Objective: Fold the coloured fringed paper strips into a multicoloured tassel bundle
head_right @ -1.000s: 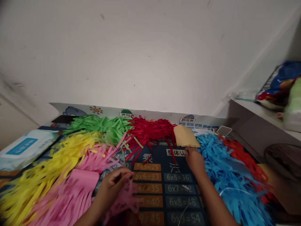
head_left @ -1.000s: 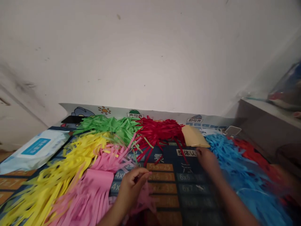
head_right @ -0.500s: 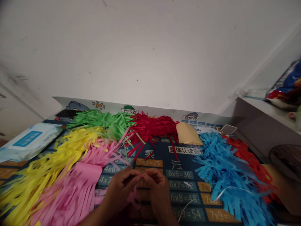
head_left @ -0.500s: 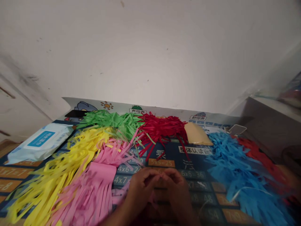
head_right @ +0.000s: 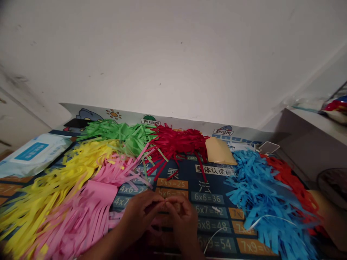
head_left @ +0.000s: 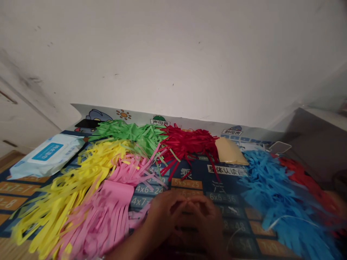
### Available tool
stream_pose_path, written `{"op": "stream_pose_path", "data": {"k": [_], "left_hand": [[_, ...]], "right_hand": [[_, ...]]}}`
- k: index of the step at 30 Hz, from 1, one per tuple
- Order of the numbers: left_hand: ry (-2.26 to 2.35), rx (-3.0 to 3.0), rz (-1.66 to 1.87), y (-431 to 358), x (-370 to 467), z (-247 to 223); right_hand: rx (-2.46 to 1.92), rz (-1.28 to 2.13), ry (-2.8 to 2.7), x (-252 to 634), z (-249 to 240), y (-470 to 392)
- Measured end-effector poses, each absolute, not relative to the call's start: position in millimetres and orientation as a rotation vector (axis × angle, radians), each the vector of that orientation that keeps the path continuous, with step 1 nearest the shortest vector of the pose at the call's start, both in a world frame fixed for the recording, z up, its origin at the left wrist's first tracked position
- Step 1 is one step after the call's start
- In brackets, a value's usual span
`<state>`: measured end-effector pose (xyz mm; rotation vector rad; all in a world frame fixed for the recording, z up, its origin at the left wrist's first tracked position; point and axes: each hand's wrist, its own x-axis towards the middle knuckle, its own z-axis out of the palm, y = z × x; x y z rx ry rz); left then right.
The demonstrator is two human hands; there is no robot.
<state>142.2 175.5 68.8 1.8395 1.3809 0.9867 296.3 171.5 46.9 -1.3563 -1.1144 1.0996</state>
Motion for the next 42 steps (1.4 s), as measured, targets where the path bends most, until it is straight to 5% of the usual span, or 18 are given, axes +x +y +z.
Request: {"op": "stream_pose_path", "data": {"k": [10,31,42], "left_hand": [[1.168,1.661,0.947,182.1,131.4,67.7],[1.004,2.125,1.295,166.5,139.4,72.3],[1.135,2.213,1.158,167.6,149.7,77.7]], "right_hand": [[-1.139,1.465,-1.098,303.5,47.5,177.6],[-1.136,0.703,-1.546,312.4,67.5,154.9],[-1.182,0.659,-1.598,309.4,65.1,145.4]]}}
